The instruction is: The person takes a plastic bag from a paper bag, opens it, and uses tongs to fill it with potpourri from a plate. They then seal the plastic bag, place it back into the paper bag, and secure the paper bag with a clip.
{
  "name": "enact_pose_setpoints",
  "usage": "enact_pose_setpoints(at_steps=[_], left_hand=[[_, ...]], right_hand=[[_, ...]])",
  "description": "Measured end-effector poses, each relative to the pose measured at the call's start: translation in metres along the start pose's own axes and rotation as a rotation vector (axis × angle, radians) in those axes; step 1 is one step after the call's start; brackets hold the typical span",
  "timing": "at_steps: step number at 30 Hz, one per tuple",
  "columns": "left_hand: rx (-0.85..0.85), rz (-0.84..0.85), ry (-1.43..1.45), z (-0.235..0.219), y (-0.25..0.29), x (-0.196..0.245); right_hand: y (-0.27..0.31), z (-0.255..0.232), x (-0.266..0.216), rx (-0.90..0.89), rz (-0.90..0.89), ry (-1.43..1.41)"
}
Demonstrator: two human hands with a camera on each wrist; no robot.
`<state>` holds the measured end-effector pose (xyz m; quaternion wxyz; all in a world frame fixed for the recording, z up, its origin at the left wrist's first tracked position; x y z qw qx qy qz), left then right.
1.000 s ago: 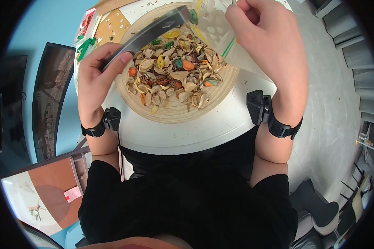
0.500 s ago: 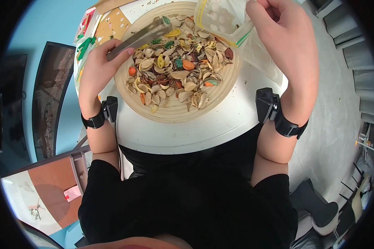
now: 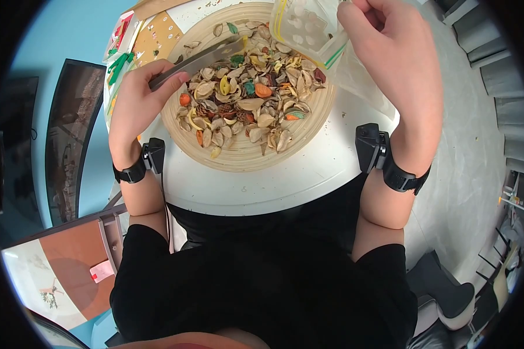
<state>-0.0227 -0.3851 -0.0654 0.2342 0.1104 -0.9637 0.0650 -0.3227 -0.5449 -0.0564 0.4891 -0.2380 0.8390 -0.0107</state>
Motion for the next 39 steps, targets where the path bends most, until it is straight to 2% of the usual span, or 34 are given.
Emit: enact_pose_setpoints(at_steps=[4, 7, 10, 13, 17, 20, 23, 27, 30, 33, 36, 39], left_hand=[[0.165, 0.050, 0.146, -0.008, 0.003, 0.007], [0.231, 0.109, 0.371, -0.011, 0.008, 0.019], [0.174, 0.123, 0.469, 0.001, 0.014, 0.032], [0.114, 0.219, 0.301, 0.014, 0.014, 0.040], [0.149, 0.167, 0.421, 0.017, 0.013, 0.031], [0.060, 0.213, 0.178, 0.016, 0.016, 0.041], [-0.011, 0.359, 0.049, 0.026, 0.020, 0.049], [-0.052, 0.310, 0.049, 0.025, 0.017, 0.044], [-0.051, 0.195, 0.091, 0.021, 0.015, 0.038], [-0.084, 0.240, 0.063, 0.021, 0.015, 0.040], [-0.041, 0.325, -0.055, 0.030, 0.018, 0.045], [-0.091, 0.270, -0.104, 0.031, 0.015, 0.040]], right_hand=[[0.002, 0.002, -0.005, 0.034, 0.001, 0.047], [0.006, 0.008, -0.013, 0.020, 0.015, 0.116], [0.008, 0.015, -0.020, 0.000, 0.032, 0.166], [0.007, 0.016, -0.019, 0.010, 0.003, 0.119], [0.001, -0.005, 0.000, 0.140, -0.011, 0.029], [-0.004, -0.022, 0.011, 0.203, 0.064, 0.021], [-0.005, -0.024, 0.016, 0.212, 0.118, 0.024], [-0.006, -0.028, 0.019, 0.229, 0.119, 0.053], [-0.008, -0.036, 0.026, 0.254, 0.111, 0.027], [-0.009, -0.045, 0.034, 0.270, 0.119, 0.014], [-0.009, -0.045, 0.034, 0.270, 0.118, 0.025], [-0.008, -0.041, 0.032, 0.265, 0.103, 0.023]])
Point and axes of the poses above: each hand's wrist, its own y-axis away from the middle knuckle, its own z-axis out of the palm, x = y × z, the point moved 5 cm from there along -y, towards the middle knuckle, and after that the axes turned 3 degrees about z, right-handed, at the moved point
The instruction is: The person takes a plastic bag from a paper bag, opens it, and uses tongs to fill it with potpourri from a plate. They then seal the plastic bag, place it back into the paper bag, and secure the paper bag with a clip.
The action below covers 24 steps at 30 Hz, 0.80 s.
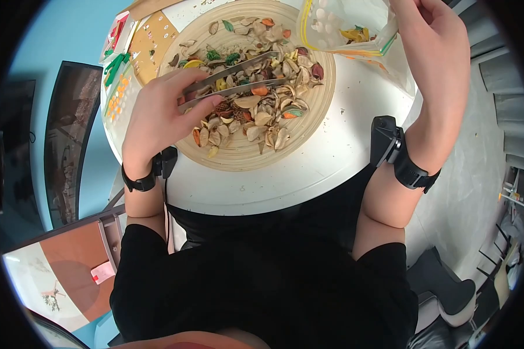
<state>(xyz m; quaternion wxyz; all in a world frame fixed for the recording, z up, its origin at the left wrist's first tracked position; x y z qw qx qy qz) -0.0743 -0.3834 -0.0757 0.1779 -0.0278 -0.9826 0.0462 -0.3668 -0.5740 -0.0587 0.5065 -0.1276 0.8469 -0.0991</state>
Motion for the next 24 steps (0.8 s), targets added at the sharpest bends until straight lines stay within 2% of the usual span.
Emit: enact_pose_setpoints(at_steps=[3, 7, 12, 17, 21, 24], left_hand=[[0.053, 0.037, 0.000, -0.006, 0.002, -0.011], [0.015, 0.041, -0.012, -0.008, 0.002, -0.011], [-0.018, 0.059, -0.041, -0.005, 0.000, -0.013], [0.022, 0.046, 0.029, -0.009, 0.001, -0.012], [-0.001, 0.026, 0.151, -0.017, 0.003, -0.010], [-0.062, -0.091, 0.249, -0.021, 0.005, -0.015]], right_hand=[[0.005, 0.004, -0.008, -0.006, -0.013, 0.001], [0.010, 0.013, -0.015, -0.094, -0.026, 0.014], [0.015, 0.016, -0.018, -0.099, -0.015, 0.025], [0.015, 0.018, -0.018, -0.155, -0.011, -0.041], [0.020, 0.022, -0.025, -0.135, -0.038, -0.024], [0.021, 0.024, -0.024, -0.130, -0.049, -0.021]])
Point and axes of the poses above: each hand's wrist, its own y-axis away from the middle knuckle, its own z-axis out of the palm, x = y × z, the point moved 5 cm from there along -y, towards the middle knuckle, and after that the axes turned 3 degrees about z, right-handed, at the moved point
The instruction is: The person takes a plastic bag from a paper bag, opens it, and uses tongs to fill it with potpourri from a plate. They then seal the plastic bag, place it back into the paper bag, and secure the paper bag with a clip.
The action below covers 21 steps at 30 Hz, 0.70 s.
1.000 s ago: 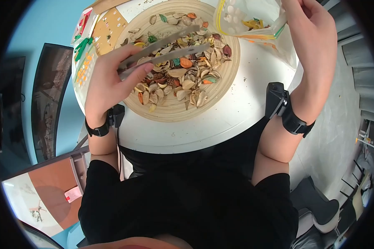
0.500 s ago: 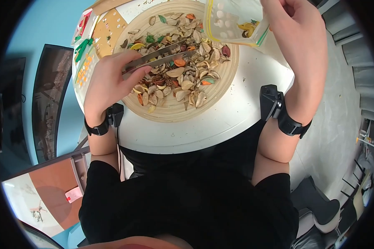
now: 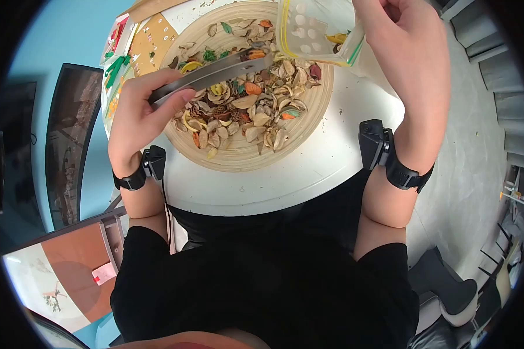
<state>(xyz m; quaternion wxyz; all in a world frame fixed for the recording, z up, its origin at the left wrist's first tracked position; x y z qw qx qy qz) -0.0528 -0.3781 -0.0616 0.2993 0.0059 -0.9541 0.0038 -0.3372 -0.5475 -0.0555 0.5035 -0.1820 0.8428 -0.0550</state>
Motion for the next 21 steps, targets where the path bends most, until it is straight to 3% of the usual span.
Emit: enact_pose_setpoints(at_steps=[7, 16, 18, 21], left_hand=[[0.094, 0.071, 0.155, -0.008, 0.000, -0.006], [0.197, 0.070, 0.306, 0.004, -0.003, 0.007], [0.202, 0.038, 0.244, 0.004, -0.003, 0.009], [0.347, 0.112, 0.335, -0.002, -0.002, 0.001]], right_hand=[[0.005, 0.007, -0.010, 0.013, -0.027, 0.100], [0.016, 0.032, -0.024, -0.181, -0.047, 0.015], [0.013, 0.028, -0.019, -0.168, -0.045, -0.061], [0.004, 0.011, -0.007, -0.070, 0.003, -0.090]])
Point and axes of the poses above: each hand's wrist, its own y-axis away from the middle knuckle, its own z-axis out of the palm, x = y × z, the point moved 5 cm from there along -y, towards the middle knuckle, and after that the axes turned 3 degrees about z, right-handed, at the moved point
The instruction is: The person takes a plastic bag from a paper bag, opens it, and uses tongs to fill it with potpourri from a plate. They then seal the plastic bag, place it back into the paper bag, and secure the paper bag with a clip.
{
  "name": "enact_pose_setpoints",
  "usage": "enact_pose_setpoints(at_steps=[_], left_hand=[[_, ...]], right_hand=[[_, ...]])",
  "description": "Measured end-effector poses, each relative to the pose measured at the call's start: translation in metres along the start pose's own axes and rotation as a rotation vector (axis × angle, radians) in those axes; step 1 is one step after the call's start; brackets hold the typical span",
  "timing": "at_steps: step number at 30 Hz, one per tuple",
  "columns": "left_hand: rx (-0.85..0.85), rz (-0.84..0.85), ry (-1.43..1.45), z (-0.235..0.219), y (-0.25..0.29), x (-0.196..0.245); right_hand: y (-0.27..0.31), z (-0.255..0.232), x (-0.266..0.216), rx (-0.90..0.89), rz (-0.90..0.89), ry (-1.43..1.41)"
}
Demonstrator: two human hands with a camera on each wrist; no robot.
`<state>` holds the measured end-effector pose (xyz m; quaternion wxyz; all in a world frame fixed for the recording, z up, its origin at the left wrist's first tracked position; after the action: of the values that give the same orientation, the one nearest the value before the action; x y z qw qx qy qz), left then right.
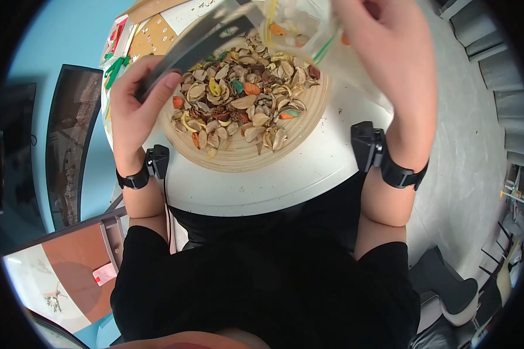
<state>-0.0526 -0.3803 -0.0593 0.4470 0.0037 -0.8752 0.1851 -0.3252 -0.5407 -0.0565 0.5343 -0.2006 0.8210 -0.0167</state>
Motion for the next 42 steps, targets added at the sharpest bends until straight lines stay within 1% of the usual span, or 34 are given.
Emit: enact_pose_setpoints(at_steps=[3, 5, 6, 9, 10, 13, 15, 17, 18, 20, 24, 27, 30, 33, 36, 38, 40, 42], left_hand=[[0.041, -0.043, -0.030, -0.010, -0.002, -0.007], [0.043, -0.077, -0.128, -0.012, -0.005, -0.011], [0.044, -0.094, -0.177, -0.013, -0.006, -0.012], [-0.057, -0.174, -0.304, -0.010, -0.008, -0.014], [-0.096, -0.165, -0.322, -0.008, -0.008, -0.017], [-0.220, -0.146, -0.393, -0.002, -0.005, -0.022], [-0.304, -0.150, -0.461, 0.002, -0.004, -0.017], [-0.313, -0.108, -0.471, 0.003, -0.003, -0.017], [-0.318, -0.085, -0.476, 0.003, -0.003, -0.017], [-0.340, -0.113, -0.493, 0.002, -0.003, -0.015], [-0.344, -0.131, -0.517, 0.001, -0.001, -0.011], [-0.339, -0.129, -0.510, 0.001, 0.000, -0.012], [-0.287, -0.077, -0.447, 0.001, -0.001, -0.015], [-0.286, -0.243, -0.319, -0.003, 0.000, -0.016], [-0.133, -0.157, -0.064, -0.009, 0.000, -0.012], [-0.109, -0.146, 0.022, -0.011, 0.000, -0.007], [-0.094, -0.146, 0.068, -0.011, 0.001, -0.005], [-0.092, -0.156, 0.075, -0.007, 0.002, -0.004]], right_hand=[[-0.013, -0.030, 0.022, 0.104, 0.051, -0.012], [-0.018, -0.044, 0.031, 0.182, 0.078, -0.059], [-0.018, -0.050, 0.031, 0.220, 0.063, -0.053], [-0.016, -0.049, 0.027, 0.301, 0.047, -0.044], [-0.013, -0.040, 0.025, 0.294, 0.032, -0.102], [-0.013, -0.029, 0.026, 0.175, 0.045, -0.061], [-0.015, -0.034, 0.028, 0.181, 0.013, -0.038], [-0.014, -0.033, 0.026, 0.207, 0.001, -0.051], [-0.014, -0.032, 0.025, 0.187, 0.006, -0.041], [-0.013, -0.031, 0.024, 0.150, 0.016, -0.021], [-0.011, -0.024, 0.019, 0.145, 0.002, -0.017], [-0.008, -0.018, 0.016, 0.125, -0.005, -0.001], [-0.007, -0.015, 0.014, 0.106, -0.022, 0.007], [-0.006, -0.014, 0.012, 0.120, -0.024, 0.008], [-0.005, -0.011, 0.010, 0.132, -0.030, 0.022], [-0.003, -0.006, 0.007, 0.128, -0.061, -0.009], [0.012, 0.012, -0.023, 0.207, -0.090, 0.054], [0.017, 0.019, -0.035, 0.192, -0.060, 0.052]])
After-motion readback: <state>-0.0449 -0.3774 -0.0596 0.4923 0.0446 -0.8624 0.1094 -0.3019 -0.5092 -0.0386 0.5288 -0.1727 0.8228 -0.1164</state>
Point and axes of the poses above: each hand's wrist, its own y-axis away from the middle knuckle, its own z-axis out of the palm, x = y × z, the point moved 5 cm from there along -y, towards the middle knuckle, and after that the axes turned 3 degrees about z, right-handed, at the moved point
